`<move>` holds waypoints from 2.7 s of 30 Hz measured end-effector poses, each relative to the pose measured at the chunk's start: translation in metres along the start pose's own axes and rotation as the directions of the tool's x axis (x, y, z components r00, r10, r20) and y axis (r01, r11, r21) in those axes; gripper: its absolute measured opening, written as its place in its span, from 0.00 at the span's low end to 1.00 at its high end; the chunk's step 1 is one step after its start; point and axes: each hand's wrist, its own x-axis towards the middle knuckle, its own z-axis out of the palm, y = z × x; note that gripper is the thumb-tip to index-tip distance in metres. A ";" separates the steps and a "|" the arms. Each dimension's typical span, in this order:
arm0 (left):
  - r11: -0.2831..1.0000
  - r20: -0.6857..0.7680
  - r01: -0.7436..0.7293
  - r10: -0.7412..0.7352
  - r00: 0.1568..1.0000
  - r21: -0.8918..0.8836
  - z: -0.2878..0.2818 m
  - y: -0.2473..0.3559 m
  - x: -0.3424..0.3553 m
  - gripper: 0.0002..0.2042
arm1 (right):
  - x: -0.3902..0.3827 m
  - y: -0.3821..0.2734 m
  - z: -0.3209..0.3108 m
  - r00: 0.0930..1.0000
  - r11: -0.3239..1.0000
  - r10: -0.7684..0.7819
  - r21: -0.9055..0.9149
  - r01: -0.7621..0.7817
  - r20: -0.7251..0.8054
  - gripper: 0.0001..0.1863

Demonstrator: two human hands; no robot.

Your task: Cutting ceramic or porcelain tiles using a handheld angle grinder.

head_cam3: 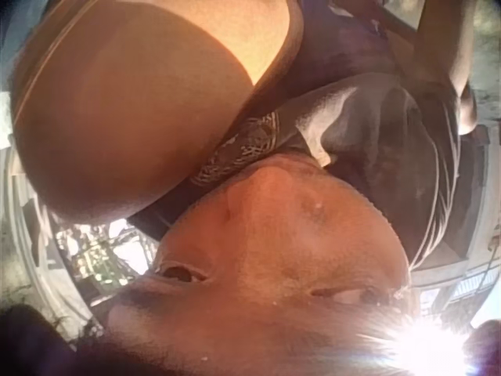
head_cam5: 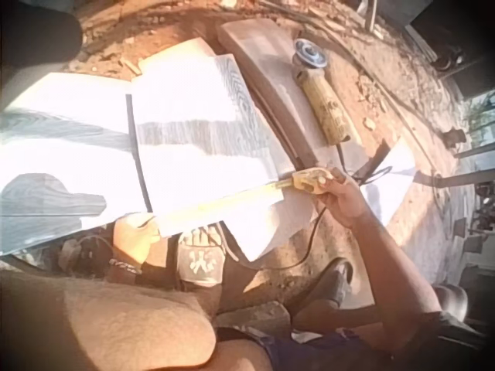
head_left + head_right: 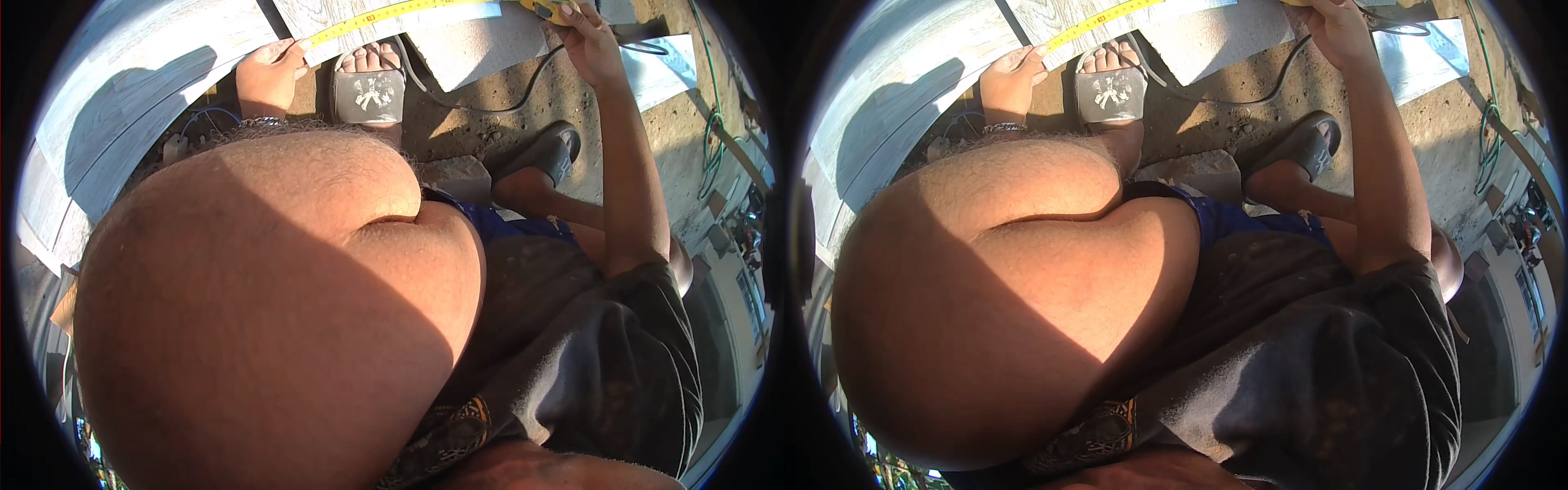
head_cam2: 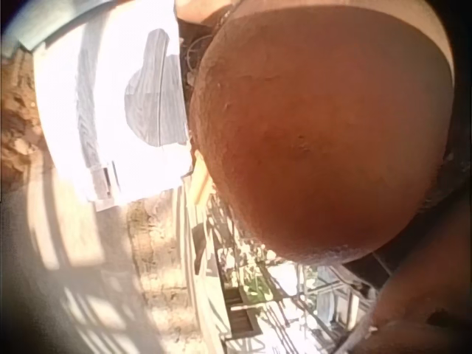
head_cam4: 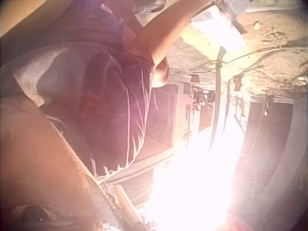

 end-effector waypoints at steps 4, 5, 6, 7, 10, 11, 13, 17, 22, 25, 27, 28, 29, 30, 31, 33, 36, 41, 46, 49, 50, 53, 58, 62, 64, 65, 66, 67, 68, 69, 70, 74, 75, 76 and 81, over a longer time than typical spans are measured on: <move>0.998 0.047 0.028 -0.025 0.999 -0.049 -0.003 -0.013 0.011 0.20 | -0.001 0.000 -0.005 1.000 0.996 -0.020 0.083 0.021 -0.013 0.21; 0.998 0.051 0.036 -0.033 0.998 -0.050 -0.005 -0.016 0.014 0.20 | -0.002 -0.002 -0.006 1.000 0.998 -0.005 0.064 0.004 0.024 0.21; 0.994 0.077 0.046 -0.038 0.996 -0.098 -0.006 -0.020 0.016 0.20 | -0.004 -0.003 -0.008 0.998 0.999 0.013 0.037 -0.015 0.058 0.21; 0.996 0.068 0.031 -0.025 0.997 -0.085 -0.007 -0.024 0.019 0.17 | -0.007 -0.002 -0.009 0.999 0.994 0.024 0.108 -0.019 -0.044 0.21; 0.983 0.200 0.086 -0.053 0.978 -0.163 -0.009 -0.032 0.028 0.17 | -0.004 0.006 -0.016 0.998 0.988 -0.005 0.154 0.013 -0.056 0.19; 0.973 0.219 0.113 -0.068 0.973 -0.203 -0.007 -0.035 0.031 0.17 | 0.000 0.008 -0.020 0.997 0.992 -0.042 0.112 0.049 -0.069 0.26; 0.948 0.234 0.171 -0.109 0.966 -0.267 -0.005 -0.037 0.035 0.17 | -0.002 0.013 -0.027 0.995 0.990 -0.007 0.140 0.020 -0.097 0.27; 0.908 0.260 0.247 -0.161 0.952 -0.340 0.000 -0.041 0.033 0.18 | 0.001 0.019 -0.036 0.998 0.985 -0.027 0.166 0.037 -0.062 0.27; 0.868 0.283 0.304 -0.201 0.938 -0.392 0.001 -0.039 0.026 0.18 | 0.001 0.021 -0.037 0.996 0.984 -0.010 0.178 0.025 -0.085 0.28; 0.850 0.297 0.328 -0.216 0.930 -0.412 0.002 -0.038 0.023 0.18 | 0.001 0.020 -0.039 0.998 0.980 -0.037 0.191 0.048 -0.060 0.29; 0.840 0.304 0.341 -0.223 0.926 -0.423 0.003 -0.039 0.022 0.18 | 0.001 0.019 -0.039 0.997 0.982 -0.029 0.187 0.041 -0.067 0.29; 0.834 0.308 0.345 -0.223 0.925 -0.430 0.003 -0.039 0.022 0.18 | 0.001 0.018 -0.039 0.996 0.983 -0.010 0.183 0.026 -0.089 0.29; 0.833 0.310 0.348 -0.226 0.923 -0.430 0.003 -0.039 0.021 0.19 | 0.001 0.018 -0.038 0.997 0.982 -0.022 0.185 0.036 -0.075 0.29; 0.828 0.314 0.354 -0.229 0.921 -0.436 0.003 -0.039 0.020 0.19 | 0.001 0.017 -0.038 0.997 0.983 -0.019 0.178 0.032 -0.075 0.29; 0.823 0.319 0.360 -0.232 0.919 -0.439 0.004 -0.040 0.020 0.19 | 0.000 0.015 -0.037 0.994 0.986 0.011 0.166 0.007 -0.108 0.29; 0.813 0.324 0.369 -0.237 0.916 -0.450 0.004 -0.040 0.020 0.19 | -0.001 0.010 -0.036 0.998 0.986 -0.007 0.166 0.017 -0.058 0.30; 0.801 0.331 0.374 -0.234 0.914 -0.467 0.006 -0.037 0.020 0.19 | -0.009 -0.005 -0.036 0.994 0.983 0.089 0.154 -0.097 0.059 0.31; 0.770 0.367 0.388 -0.214 0.905 -0.507 0.006 -0.029 0.021 0.20 | -0.027 -0.040 -0.047 0.902 0.929 0.361 -0.001 -0.371 0.237 0.31; 0.725 0.414 0.407 -0.183 0.892 -0.555 0.011 -0.024 0.014 0.20 | -0.043 -0.062 -0.063 0.772 0.584 0.635 -0.677 -0.448 0.037 0.34; 0.788 0.333 0.343 -0.186 0.924 -0.511 0.021 -0.013 0.006 0.20 | -0.048 -0.068 -0.063 0.782 0.154 0.575 -0.907 -0.391 -0.240 0.34; 0.734 0.371 0.358 -0.155 0.916 -0.577 0.020 -0.006 0.000 0.19 | -0.053 -0.067 -0.058 0.808 0.142 0.540 -0.920 -0.366 -0.238 0.34; 0.707 0.412 0.347 -0.087 0.907 -0.616 0.012 0.026 -0.022 0.18 | -0.063 -0.063 -0.033 0.838 0.079 0.485 -0.942 -0.327 -0.250 0.36; 0.618 0.496 0.426 -0.066 0.866 -0.661 -0.046 0.120 -0.047 0.18 | -0.063 -0.053 0.036 0.830 0.350 0.557 -0.906 -0.236 -0.002 0.32; 0.491 0.290 0.256 -0.008 0.957 -0.833 -0.078 0.189 -0.043 0.13 | -0.061 -0.070 0.086 0.832 0.495 0.507 -0.867 -0.065 0.226 0.28; 0.412 0.295 0.280 -0.027 0.955 -0.867 -0.089 0.213 -0.038 0.11 | -0.060 -0.085 0.112 0.825 0.583 0.468 -0.812 -0.019 0.316 0.28; 0.443 0.305 0.264 0.023 0.952 -0.857 -0.090 0.219 -0.037 0.11 | -0.058 -0.095 0.124 0.809 0.623 0.470 -0.782 -0.022 0.352 0.28; 0.408 0.287 0.243 0.049 0.957 -0.880 -0.092 0.223 -0.034 0.12 | -0.057 -0.103 0.137 0.846 0.729 0.358 -0.684 0.011 0.396 0.27; 0.370 0.283 0.242 0.058 0.958 -0.897 -0.092 0.224 -0.033 0.13 | -0.056 -0.112 0.151 0.867 0.773 0.333 -0.634 -0.027 0.370 0.27; 0.345 0.347 0.291 0.113 0.931 -0.892 -0.093 0.225 -0.031 0.14 | -0.053 -0.120 0.164 0.893 0.915 0.181 -0.404 0.001 0.412 0.26; 0.310 0.365 0.313 0.125 0.923 -0.898 -0.094 0.224 -0.029 0.14 | -0.047 -0.131 0.175 0.916 0.965 0.163 -0.252 -0.071 0.367 0.27; 0.316 0.364 0.300 0.168 0.916 -0.900 -0.094 0.222 -0.029 0.13 | -0.040 -0.143 0.181 0.933 0.980 0.088 -0.200 -0.018 0.348 0.27; 0.258 0.401 0.339 0.250 0.881 -0.905 -0.091 0.214 -0.033 0.13 | -0.015 -0.178 0.205 0.963 0.975 -0.048 -0.197 0.103 0.266 0.29; 0.292 0.431 0.361 0.231 0.872 -0.886 -0.091 0.215 -0.035 0.14 | -0.011 -0.182 0.211 0.977 0.974 -0.010 -0.218 0.058 0.211 0.29; 0.288 0.435 0.371 0.201 0.878 -0.883 -0.090 0.216 -0.037 0.15 | -0.009 -0.184 0.216 0.984 0.987 0.026 -0.159 0.002 0.176 0.29; 0.279 0.424 0.353 0.259 0.868 -0.893 -0.080 0.226 -0.041 0.19 | -0.009 -0.184 0.225 0.995 0.999 -0.029 -0.017 0.031 0.099 0.28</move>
